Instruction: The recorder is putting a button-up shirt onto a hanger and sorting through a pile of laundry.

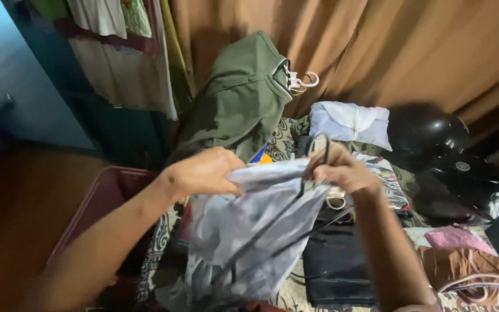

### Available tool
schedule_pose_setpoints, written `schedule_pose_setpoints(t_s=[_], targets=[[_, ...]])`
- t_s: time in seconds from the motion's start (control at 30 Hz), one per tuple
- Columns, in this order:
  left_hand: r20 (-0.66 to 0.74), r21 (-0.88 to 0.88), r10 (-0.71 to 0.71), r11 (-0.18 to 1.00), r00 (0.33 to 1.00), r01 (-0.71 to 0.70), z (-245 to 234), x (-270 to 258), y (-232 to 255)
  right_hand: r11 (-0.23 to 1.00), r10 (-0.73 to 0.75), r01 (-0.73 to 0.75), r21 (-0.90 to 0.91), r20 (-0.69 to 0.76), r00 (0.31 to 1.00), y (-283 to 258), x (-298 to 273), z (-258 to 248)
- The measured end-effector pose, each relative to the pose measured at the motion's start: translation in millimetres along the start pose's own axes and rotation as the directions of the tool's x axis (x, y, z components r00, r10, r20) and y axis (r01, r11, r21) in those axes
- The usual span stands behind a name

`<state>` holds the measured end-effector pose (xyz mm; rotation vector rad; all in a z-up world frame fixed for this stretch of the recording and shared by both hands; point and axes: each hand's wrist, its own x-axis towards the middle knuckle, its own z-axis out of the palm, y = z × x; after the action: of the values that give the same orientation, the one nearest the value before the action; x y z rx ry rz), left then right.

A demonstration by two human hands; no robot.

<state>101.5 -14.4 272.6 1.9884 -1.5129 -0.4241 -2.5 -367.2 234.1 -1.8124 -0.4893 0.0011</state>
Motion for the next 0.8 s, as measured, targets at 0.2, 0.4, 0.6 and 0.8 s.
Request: schedule_pose_setpoints(t_s=[0.2, 0.4, 0.6, 0.8], targets=[[-0.432, 0.461, 0.102, 0.879, 0.896, 0.122, -83.3, -35.9, -3.4, 0.959, 0.072, -0.159, -0.233, -0.345, 0.936, -111.1, 26.3, -24.4], [-0.466, 0.435, 0.385, 0.883, 0.796, -0.173, -140.9, -50.6, 103.0, 0.760, -0.188, -0.352, -0.547, -0.703, 0.686, -221.4, 64.0, 25.6], [-0.201, 0.500, 0.461, 0.807, 0.864, -0.314, -61.9, -55.7, 154.4, 0.799, -0.600, 0.420, -0.430, -0.515, 0.612, -209.5, 71.7, 6.3], [-0.349, 0.799, 0.806, 0.523, 0.478, -0.298, -125.2, -72.9, 144.6, 0.842, -0.540, 0.412, -0.349, -0.569, 0.621, -234.9, 65.7, 34.4]])
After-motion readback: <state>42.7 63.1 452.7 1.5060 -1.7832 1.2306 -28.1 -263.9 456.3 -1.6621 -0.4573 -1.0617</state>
